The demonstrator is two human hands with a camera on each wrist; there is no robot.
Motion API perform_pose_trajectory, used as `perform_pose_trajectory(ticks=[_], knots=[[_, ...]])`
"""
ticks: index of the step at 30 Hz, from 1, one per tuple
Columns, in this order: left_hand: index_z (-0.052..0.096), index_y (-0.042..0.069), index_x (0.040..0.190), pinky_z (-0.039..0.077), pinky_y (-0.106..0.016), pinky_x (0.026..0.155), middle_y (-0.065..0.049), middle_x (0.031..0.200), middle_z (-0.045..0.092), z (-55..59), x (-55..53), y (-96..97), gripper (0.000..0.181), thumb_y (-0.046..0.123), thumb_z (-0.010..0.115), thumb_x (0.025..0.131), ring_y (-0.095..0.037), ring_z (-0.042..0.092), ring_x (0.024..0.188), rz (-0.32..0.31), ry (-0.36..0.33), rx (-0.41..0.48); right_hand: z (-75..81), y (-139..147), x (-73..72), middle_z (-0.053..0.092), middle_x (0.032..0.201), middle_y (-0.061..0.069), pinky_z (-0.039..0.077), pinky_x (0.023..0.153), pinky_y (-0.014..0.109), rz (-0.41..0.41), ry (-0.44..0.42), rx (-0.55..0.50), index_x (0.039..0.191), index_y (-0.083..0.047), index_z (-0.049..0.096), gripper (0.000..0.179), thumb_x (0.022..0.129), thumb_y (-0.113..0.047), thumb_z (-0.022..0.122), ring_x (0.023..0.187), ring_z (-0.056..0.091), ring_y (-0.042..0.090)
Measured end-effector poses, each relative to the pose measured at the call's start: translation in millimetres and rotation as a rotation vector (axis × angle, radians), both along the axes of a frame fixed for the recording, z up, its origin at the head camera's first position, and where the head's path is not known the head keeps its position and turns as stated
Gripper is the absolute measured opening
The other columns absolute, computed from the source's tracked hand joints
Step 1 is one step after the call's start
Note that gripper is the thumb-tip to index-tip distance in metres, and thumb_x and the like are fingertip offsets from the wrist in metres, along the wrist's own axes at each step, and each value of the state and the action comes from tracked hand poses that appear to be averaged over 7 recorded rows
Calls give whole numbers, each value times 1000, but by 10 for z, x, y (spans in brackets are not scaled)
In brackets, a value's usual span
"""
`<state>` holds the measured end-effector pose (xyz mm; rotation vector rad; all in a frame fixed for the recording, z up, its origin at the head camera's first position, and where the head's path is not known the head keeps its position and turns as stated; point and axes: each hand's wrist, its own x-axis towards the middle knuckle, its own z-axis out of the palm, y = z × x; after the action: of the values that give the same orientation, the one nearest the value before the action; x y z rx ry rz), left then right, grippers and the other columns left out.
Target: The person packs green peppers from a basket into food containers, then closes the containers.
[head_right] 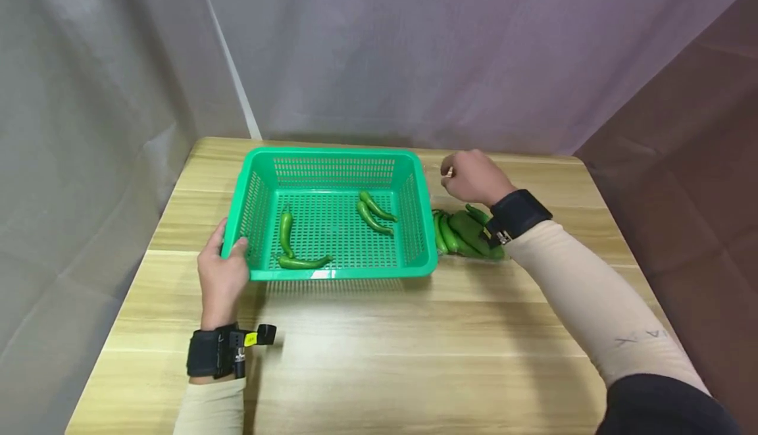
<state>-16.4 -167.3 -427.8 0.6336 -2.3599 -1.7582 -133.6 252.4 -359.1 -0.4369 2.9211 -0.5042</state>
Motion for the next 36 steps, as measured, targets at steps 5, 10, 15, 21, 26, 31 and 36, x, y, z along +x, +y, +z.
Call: perform_pose_trajectory(ticks=[5, 10, 15, 21, 26, 31, 36], knots=[[38, 15, 162, 50, -55, 114, -19, 160, 48, 14, 1, -2, 57, 14, 52, 107, -39, 53, 141, -5, -1, -1, 86, -462, -189, 64, 70, 13, 34, 56, 33, 49, 58, -48, 122, 3, 73, 29, 99, -10, 61, 55, 44, 17], [38, 14, 162, 50, -56, 112, -20, 160, 48, -8, 6, -1, 57, 13, 52, 107, -39, 54, 139, -5, -5, -13, 19, -917, -384, 73, 90, 20, 40, 63, 35, 101, -21, -36, 130, 4, 69, 37, 97, -9, 60, 60, 47, 19], [39, 13, 162, 50, -55, 113, -20, 160, 48, -64, -11, 47, 57, 13, 53, 107, -39, 54, 140, -9, 5, -10, -221, -1237, -504, 61, 144, 25, 61, 73, 39, 51, -237, 12, 142, 3, 58, 47, 96, -9, 58, 80, 73, 33], [38, 13, 162, 54, -53, 108, -20, 159, 49, -96, -10, 154, 58, 13, 53, 106, -39, 57, 135, -32, 5, 13, -612, -1401, -436, 60, 145, 22, 59, 99, 48, 33, -395, 211, 148, -1, 50, 65, 95, -26, 77, 123, 65, 38], [39, 14, 162, 57, -52, 102, -21, 157, 52, -80, -13, 208, 58, 13, 54, 106, -38, 61, 129, -44, 7, 7, -760, -1415, -389, 64, 140, 23, 63, 71, 39, 42, -385, 241, 154, -3, 45, 73, 90, -16, 80, 90, 72, 30], [41, 15, 161, 55, -53, 106, -20, 156, 53, -65, -28, 216, 57, 13, 55, 106, -38, 60, 132, -50, 15, -6, -747, -1367, -413, 58, 147, 23, 55, 48, 28, 49, -420, 178, 159, -8, 40, 76, 91, -10, 76, 59, 63, 18], [41, 16, 161, 57, -52, 104, -21, 156, 53, -60, -40, 218, 57, 13, 55, 106, -38, 62, 129, -57, 16, 1, -630, -1366, -428, 65, 135, 23, 60, 58, 31, 104, -402, 33, 149, -3, 51, 61, 93, -10, 74, 60, 67, 20]])
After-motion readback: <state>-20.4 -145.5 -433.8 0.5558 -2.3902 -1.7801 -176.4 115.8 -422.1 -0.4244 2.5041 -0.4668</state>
